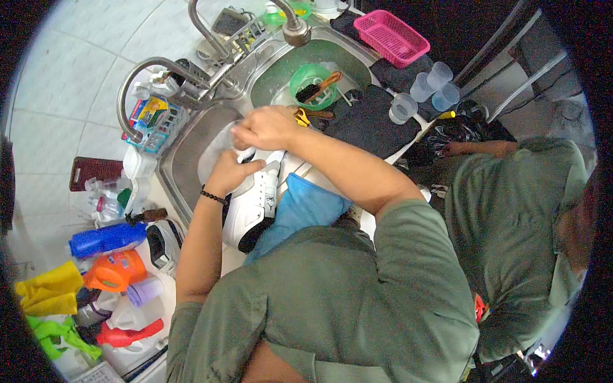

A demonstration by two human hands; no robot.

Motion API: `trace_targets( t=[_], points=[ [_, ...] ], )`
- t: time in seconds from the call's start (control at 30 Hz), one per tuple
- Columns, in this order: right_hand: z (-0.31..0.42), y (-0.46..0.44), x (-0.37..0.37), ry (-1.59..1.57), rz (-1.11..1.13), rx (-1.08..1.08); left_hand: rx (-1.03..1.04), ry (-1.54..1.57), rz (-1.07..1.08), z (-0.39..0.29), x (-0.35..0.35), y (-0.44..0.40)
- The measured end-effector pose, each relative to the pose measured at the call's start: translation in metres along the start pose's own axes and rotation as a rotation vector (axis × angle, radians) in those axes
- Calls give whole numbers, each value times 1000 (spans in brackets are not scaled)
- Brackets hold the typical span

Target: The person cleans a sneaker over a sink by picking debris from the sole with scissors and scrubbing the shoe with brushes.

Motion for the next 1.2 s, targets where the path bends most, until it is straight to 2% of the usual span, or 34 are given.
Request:
trace_targets(
  t=[0.1,0.13,0.17,0.27,0.3,0.37,0.43,0.5,0.53,0.57,0.63,0.7,0.73,0.83,0.87,0.97,1.0,1.1,1.13,1.2],
  points=[
    [-66,15,-9,-120,-13,164,-5,-31,-54,-15,-2,13],
    [-75,9,-19,77,93,273,-1,-37,-87,-23,-3,16],
    [-75,5,-18,54,24,176,18,-36,-106,-24,-4,15],
    [5,10,-14,2,-170,-92,10,-15,-118,-23,0,13],
    [3,19,-6,20,-74,-141,-26,-2,-107,-19,1,11],
    [-61,26,-1,-101,-195,6,-41,29,-101,-16,3,12],
    [-60,25,-30,186,97,284,5,66,-113,-18,4,13],
    [-34,18,-19,53,-210,74,-19,-3,-108,-21,0,13],
    [-10,17,-15,-41,-199,2,-39,-33,-102,-22,1,15],
    [0,21,-3,-89,-117,65,-36,-14,-114,-23,1,16],
    [-43,29,4,-155,-228,-4,-24,24,-142,-25,2,19],
    [-61,18,-23,235,27,248,-21,-61,-167,-24,3,20],
    [-57,14,-29,239,22,249,-31,-95,-160,-32,-1,22],
    [-2,15,-9,9,-239,-12,-68,-237,-134,-33,-4,18],
    [-6,20,0,-11,-160,-97,-84,-294,-122,-29,-4,16],
    [-66,20,-16,180,-21,152,-9,127,-110,-14,4,14],
    [-63,15,-27,258,37,219,-14,107,-106,-16,2,17],
    [0,15,-11,20,-294,-71,-30,50,-98,-26,-1,15],
    [4,21,2,78,-178,-149,-48,21,-89,-19,0,13],
    [-29,21,-8,62,-77,82,-34,68,-90,-14,2,10]
  ],
)
Point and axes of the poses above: each hand's wrist, its own y-axis away from the middle knuckle, its own x-axis out of the palm, z = x × y, the point moved 2 cm from there along -y, towards the middle knuckle, and after that the axes turned 10 degrees about -y, right-handed, at the moved point
